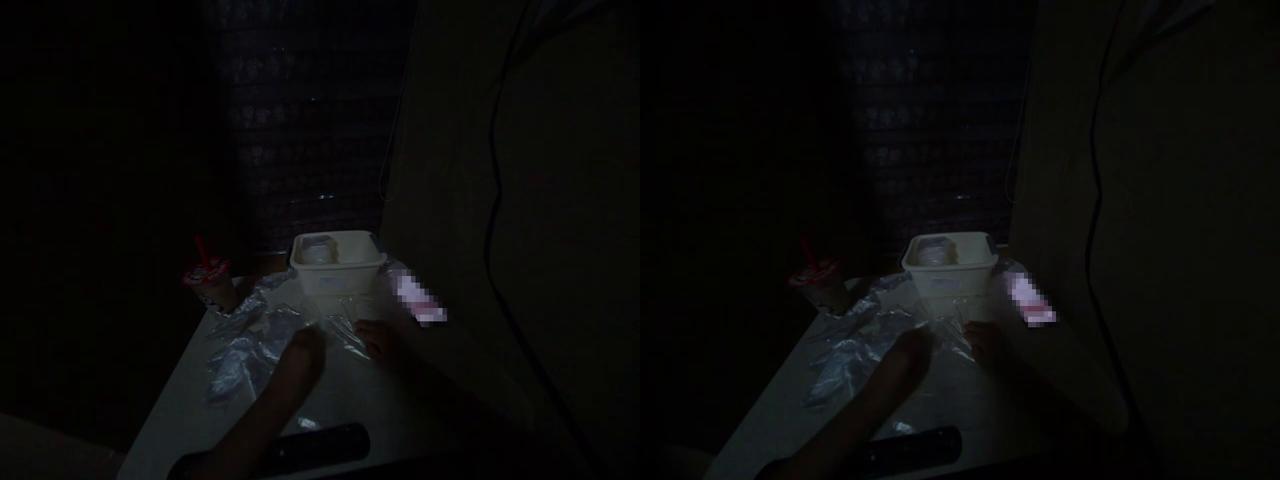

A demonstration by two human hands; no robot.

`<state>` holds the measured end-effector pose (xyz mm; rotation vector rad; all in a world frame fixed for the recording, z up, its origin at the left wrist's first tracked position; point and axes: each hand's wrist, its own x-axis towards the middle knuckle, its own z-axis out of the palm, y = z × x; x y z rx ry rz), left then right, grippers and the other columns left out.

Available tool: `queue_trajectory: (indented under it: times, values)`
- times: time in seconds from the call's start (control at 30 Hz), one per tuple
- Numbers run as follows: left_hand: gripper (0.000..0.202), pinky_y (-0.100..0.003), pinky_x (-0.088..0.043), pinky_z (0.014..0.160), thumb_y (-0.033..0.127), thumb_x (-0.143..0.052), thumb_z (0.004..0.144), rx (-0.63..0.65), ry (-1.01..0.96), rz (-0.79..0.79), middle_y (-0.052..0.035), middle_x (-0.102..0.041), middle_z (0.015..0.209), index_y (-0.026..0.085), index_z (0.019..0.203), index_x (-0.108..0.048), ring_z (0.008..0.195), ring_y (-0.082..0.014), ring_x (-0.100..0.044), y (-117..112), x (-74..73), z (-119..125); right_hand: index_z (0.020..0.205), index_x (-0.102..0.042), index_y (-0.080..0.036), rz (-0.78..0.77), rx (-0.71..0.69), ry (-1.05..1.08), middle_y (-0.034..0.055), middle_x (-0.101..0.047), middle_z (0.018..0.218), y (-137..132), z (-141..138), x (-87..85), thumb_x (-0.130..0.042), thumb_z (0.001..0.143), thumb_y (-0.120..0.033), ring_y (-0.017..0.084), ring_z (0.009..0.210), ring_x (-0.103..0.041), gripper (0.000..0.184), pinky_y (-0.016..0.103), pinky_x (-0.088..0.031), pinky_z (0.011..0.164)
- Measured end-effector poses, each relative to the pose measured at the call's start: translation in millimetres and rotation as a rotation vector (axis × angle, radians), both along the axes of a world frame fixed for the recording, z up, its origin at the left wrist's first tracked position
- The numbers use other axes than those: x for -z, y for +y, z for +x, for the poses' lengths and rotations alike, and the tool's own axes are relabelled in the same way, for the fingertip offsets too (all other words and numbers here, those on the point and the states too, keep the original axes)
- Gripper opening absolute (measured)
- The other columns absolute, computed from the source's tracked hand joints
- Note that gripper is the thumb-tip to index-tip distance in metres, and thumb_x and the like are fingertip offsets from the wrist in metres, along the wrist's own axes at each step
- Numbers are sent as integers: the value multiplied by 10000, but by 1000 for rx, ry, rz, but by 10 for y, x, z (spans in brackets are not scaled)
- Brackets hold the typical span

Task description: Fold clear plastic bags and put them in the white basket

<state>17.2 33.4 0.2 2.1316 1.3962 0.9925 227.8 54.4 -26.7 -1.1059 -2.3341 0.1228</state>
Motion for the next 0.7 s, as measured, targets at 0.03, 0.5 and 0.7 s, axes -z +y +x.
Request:
queue_trajectory:
  times: [0.03, 0.5, 0.7]
  values:
    - [249, -375, -384, 851, 123, -418, 691, 34, 61, 20, -125, -589, 972, 117, 878, -582, 964, -224, -504, -161, 40, 46, 947, -586, -150, -37, 24, 43, 90, -589, 1001, 22, 21, 15, -366, 716, -127, 186, 945, -525, 319, 350, -428, 804]
    - [543, -433, -273, 934, 398, -248, 817, 66, 776, 124, -208, -293, 1267, 24, 1199, -342, 1183, -283, -225, -561, 113, 104, 987, -544, -161, 63, -207, -184, 69, -548, 1076, -228, -248, -151, -404, 707, -121, 161, 1012, -454, 315, 343, -327, 866]
    - [556, -473, -255, 930, 415, -275, 807, -22, 761, 143, -214, -320, 1256, 24, 1196, -341, 1185, -296, -224, -601, 175, 61, 849, -590, -143, 36, -12, -256, 95, -582, 1000, 9, -355, -320, -408, 705, -126, 202, 955, -488, 232, 398, -307, 838]
